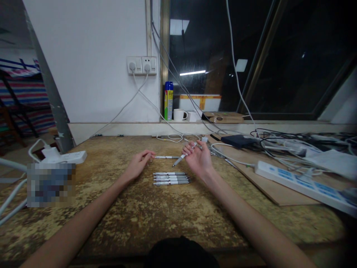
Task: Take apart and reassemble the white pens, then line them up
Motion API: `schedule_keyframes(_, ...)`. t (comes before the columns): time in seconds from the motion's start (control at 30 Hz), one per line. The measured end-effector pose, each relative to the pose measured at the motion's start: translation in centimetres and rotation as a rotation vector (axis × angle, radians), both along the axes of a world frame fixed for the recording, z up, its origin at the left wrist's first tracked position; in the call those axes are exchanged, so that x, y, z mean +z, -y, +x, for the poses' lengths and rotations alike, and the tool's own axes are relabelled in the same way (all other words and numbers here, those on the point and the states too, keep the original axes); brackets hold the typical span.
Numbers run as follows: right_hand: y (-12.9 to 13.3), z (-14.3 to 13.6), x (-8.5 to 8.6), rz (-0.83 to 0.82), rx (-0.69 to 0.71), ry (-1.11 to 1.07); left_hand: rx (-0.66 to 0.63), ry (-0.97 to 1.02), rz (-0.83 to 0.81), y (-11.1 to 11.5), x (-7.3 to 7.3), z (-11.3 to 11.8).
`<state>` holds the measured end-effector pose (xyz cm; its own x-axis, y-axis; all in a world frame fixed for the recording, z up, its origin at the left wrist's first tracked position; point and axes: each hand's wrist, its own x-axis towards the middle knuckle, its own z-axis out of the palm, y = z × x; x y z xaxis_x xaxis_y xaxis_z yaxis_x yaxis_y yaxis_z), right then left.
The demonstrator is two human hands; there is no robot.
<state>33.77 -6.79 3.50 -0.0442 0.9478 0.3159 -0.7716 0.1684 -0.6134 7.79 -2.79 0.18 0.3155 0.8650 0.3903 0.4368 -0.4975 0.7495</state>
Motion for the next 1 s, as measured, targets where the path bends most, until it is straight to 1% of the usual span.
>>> schedule_keyframes(0.1, 0.09, 0.03, 0.09, 0.002, -0.015, -0.001, -0.004, 0.001, 0.001, 0.02, -0.03, 0.01)
schedule_keyframes(0.27, 0.14, 0.11, 0.14, 0.019, 0.009, -0.019, -0.005, -0.003, 0.02, -0.08, -0.16, -0.04)
schedule_keyframes(0.43, 0.11, 0.17, 0.16, 0.014, -0.024, 0.007, -0.013, -0.016, 0.002, -0.15, -0.26, -0.05)
schedule_keyframes(0.63, -0.01, 0.4, 0.21, -0.005, -0.007, -0.033, -0.017, -0.015, -0.001, 0.07, -0.03, -0.01)
schedule_keyframes(0.83, -0.03, 0.5, 0.24, -0.006, -0.055, 0.001, -0.007, -0.021, 0.011, 0.24, 0.18, 0.07)
schedule_keyframes(1.0, -0.1, 0.52, 0.25, -0.003, -0.054, -0.022, -0.001, -0.021, -0.004, 0.4, 0.28, 0.16)
